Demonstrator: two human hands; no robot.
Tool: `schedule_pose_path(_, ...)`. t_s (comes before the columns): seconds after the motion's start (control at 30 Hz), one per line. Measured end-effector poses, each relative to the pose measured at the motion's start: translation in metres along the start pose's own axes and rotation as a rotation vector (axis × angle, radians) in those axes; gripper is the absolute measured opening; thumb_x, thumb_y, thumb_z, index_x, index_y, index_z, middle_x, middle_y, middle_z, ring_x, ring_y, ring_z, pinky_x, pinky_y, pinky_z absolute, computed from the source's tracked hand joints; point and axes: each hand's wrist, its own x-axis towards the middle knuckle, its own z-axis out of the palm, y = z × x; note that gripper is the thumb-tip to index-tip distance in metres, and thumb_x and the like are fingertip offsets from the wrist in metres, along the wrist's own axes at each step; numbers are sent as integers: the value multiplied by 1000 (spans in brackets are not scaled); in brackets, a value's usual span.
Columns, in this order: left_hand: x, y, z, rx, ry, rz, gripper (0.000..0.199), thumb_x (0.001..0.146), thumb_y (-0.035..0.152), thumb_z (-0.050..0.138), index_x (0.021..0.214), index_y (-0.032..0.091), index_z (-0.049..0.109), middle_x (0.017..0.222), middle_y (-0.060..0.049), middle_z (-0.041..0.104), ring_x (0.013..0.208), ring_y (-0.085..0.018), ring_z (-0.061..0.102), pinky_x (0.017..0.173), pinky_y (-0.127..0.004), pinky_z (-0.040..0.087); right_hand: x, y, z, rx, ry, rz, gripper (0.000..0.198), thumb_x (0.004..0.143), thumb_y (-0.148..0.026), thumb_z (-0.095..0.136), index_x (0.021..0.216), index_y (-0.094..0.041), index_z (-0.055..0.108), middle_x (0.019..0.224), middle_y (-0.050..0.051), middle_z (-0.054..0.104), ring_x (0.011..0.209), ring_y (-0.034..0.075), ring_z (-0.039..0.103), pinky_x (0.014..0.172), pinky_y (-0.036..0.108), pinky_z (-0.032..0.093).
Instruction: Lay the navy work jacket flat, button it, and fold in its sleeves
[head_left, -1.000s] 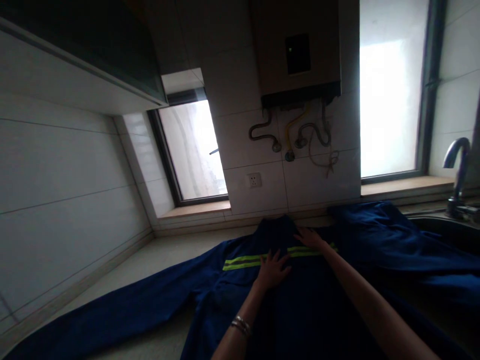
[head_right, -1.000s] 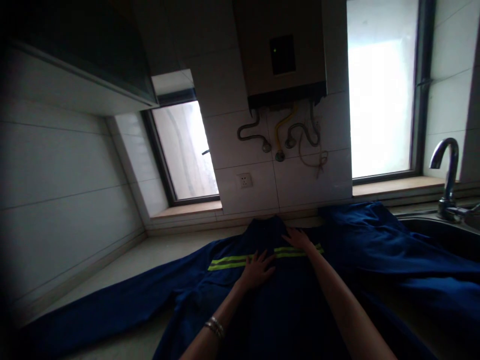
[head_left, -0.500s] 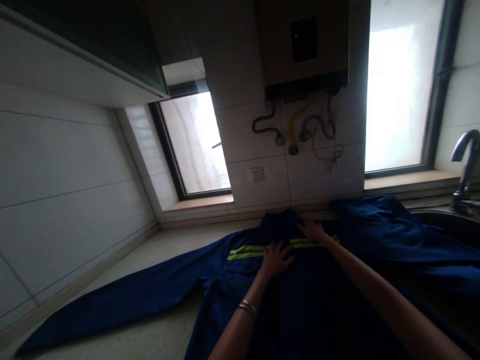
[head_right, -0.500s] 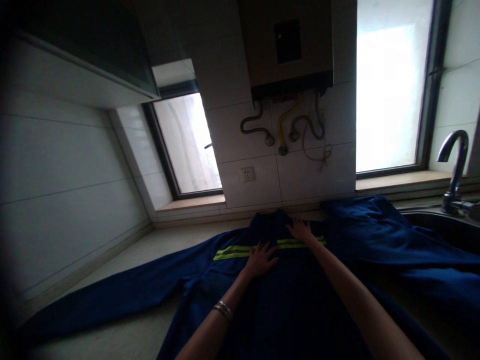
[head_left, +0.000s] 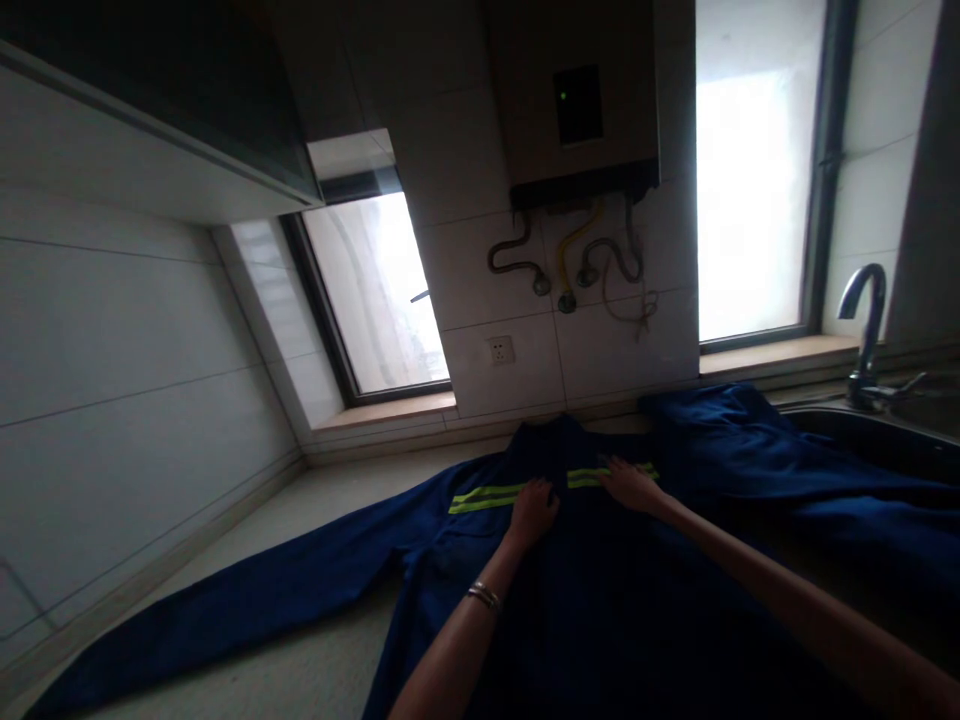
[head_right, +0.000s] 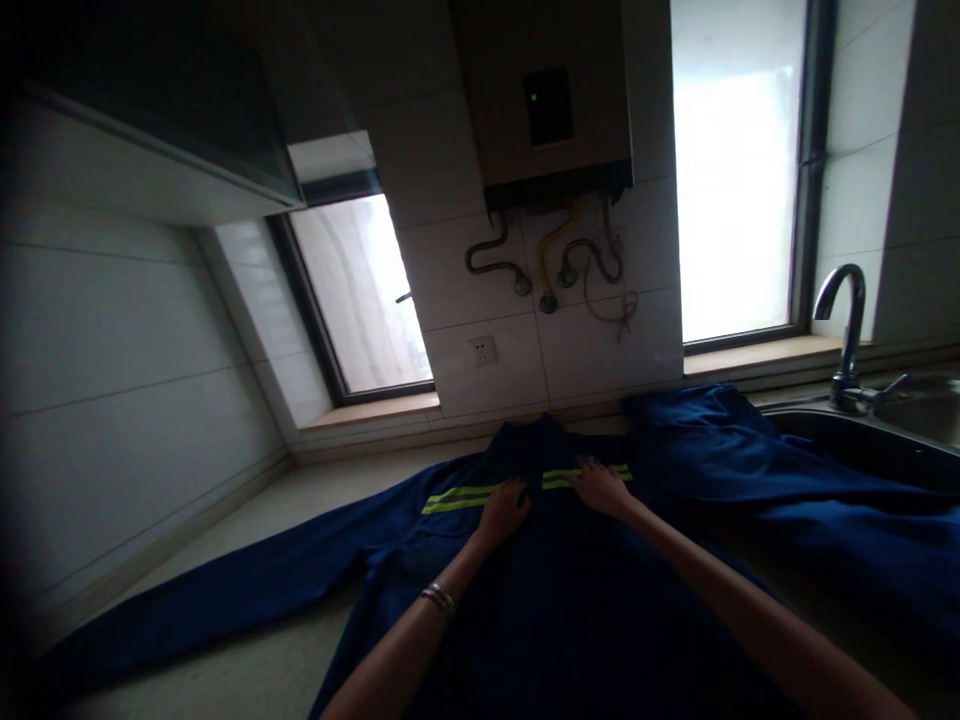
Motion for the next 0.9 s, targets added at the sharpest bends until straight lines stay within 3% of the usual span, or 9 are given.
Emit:
schedule_pose_path(0.1,1,-7,-9,-93,8,-71,36,84,20,38,109,19,63,120,-5,60,113,-18,53,101,-32,37,-35,-15,3,-90,68,84,80,82,-65,30,134,-4,39,141,25,29,125,43,32,99,55,23)
schedule_pose_path(0.2,-6,-23,-26,-102,18,-132,41,84,16,33,111,19,63,123,-5,58,115,-17,51,102,-34,37,-75,-24,7,-114,135,27,80,81,-68,31,141,-15,32,147,17,20,128,45,24,100,58,19)
schedule_pose_path(0.27,-20,-35,-38,-44,-19,-154,39,85,22,37,116,23,60,133,-4,48,126,-22,40,106,-44,30,-96,-25,6,-67,114,-29,71,82,-67,28,142,-29,27,150,10,15,129,45,21,99,61,17)
schedule_pose_path(0.37,-48,-45,-49,81,-197,-133,47,84,46,42,130,34,46,148,0,23,135,-36,14,102,-64,17,-111,-22,2,26,29,-57,62,83,-67,25,139,-41,27,151,3,8,131,45,17,98,65,16)
schedule_pose_path(0.5,-69,-43,-48,148,-348,-128,61,85,61,27,141,38,20,151,0,7,135,-40,0,99,-69,7,-104,-17,1,80,-18,-58,60,84,-68,24,138,-43,26,152,2,3,132,43,12,100,64,13)
schedule_pose_path(0.9,-17,-50,-26,185,-325,-124,61,86,60,23,142,37,18,151,-4,10,135,-41,5,95,-71,11,-32,15,17,6,-36,-74,58,85,-64,28,138,-41,28,151,2,9,132,37,21,101,58,17)
